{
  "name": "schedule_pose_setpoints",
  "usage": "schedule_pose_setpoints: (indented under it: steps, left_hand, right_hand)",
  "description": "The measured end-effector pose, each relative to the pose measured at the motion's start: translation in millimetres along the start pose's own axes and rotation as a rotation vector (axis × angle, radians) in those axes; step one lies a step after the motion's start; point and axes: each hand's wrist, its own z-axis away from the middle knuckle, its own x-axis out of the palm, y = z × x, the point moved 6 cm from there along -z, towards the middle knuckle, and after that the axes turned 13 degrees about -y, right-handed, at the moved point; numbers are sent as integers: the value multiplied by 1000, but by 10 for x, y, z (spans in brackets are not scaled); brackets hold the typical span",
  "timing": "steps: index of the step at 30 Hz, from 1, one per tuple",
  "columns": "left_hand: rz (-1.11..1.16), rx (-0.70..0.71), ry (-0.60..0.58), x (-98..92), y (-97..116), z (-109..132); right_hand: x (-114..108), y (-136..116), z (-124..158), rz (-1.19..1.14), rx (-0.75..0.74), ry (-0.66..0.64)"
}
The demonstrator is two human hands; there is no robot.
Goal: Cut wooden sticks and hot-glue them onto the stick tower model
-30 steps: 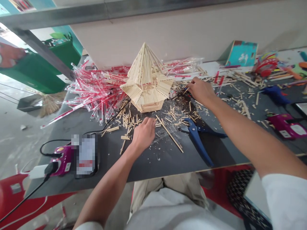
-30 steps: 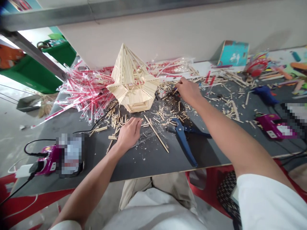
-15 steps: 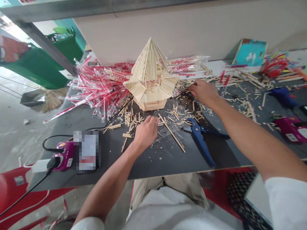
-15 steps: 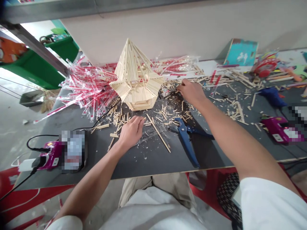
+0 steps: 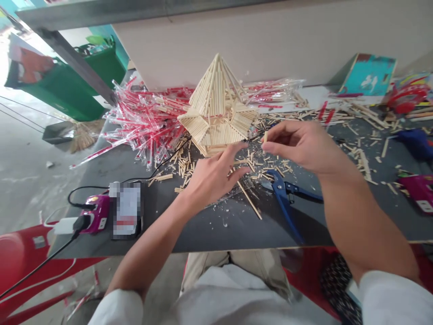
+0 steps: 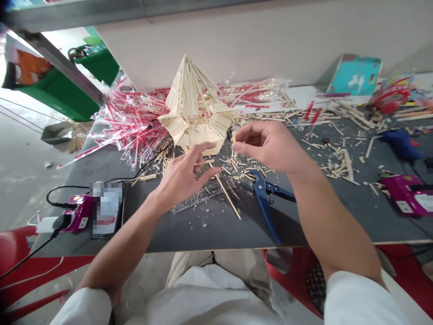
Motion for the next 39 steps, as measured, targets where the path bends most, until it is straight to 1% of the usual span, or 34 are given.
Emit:
schedule_pose_setpoints:
  steps: [2,4,8,10,11,13,15,18,19,20,21,23,24,26,29,34,36,39]
  left_hand:
    - [-71,33,-25,-117,54,-120]
    - [-123,43,-20,-217,71,-215]
    - [-173,61,78,-402,83,-315]
    - [-166,75,118,-479,76,-339]
    - [-161,77,132,-517,58,-347]
    - [-160,69,157,-596,-13,-351]
    - [-170,50,197,-689,-128,-332]
    - [-189,19,279,-832,-326,-274]
    - [-191,7,302,-872,-386,-254]
    - [-189,-6,316,-902,-440,-238]
    - [-183,-18,325,-925,-485,-226]
    - [-168,-32,327,-948,-548,-217]
    - [-161,-37,321,-951,-568,-218]
    - [-153,-40,294,-947,-593,-227]
    - [-121,-32,227,-938,-604,-233]
    - [-16,-9,87,-929,-587,-198]
    - [-3,-22,69,-934,-596,-184]
    - [16,-40,83,-950,-630,-173]
  right_hand:
    - [91,-142,-38,-93,-4,-67]
    - [160,-225,-117,-175,-16,-113]
    - [222,-354,-300,-289,-95,-148]
    - [191,-419,-356,-269,-126,-133]
    - [156,-438,-372,-223,-128,-122]
    - [34,-410,-389,-57,-89,-91]
    - [-176,-243,-395,193,35,-33]
    - [-648,242,-368,621,372,130]
    - [-793,431,-359,739,482,148]
    - [-916,634,-350,836,602,132]
    - [-1020,818,-347,907,689,116]
    - [-1154,1180,-329,959,883,27]
    - [-1189,1312,-331,960,930,3]
    - [-1192,1509,-349,935,971,-51]
    - [-1115,1660,-398,905,940,-99]
    - [-1059,1730,-421,902,922,-63]
    - [-1054,1739,-415,882,919,-60]
    - [-1049,1744,-404,850,914,-61]
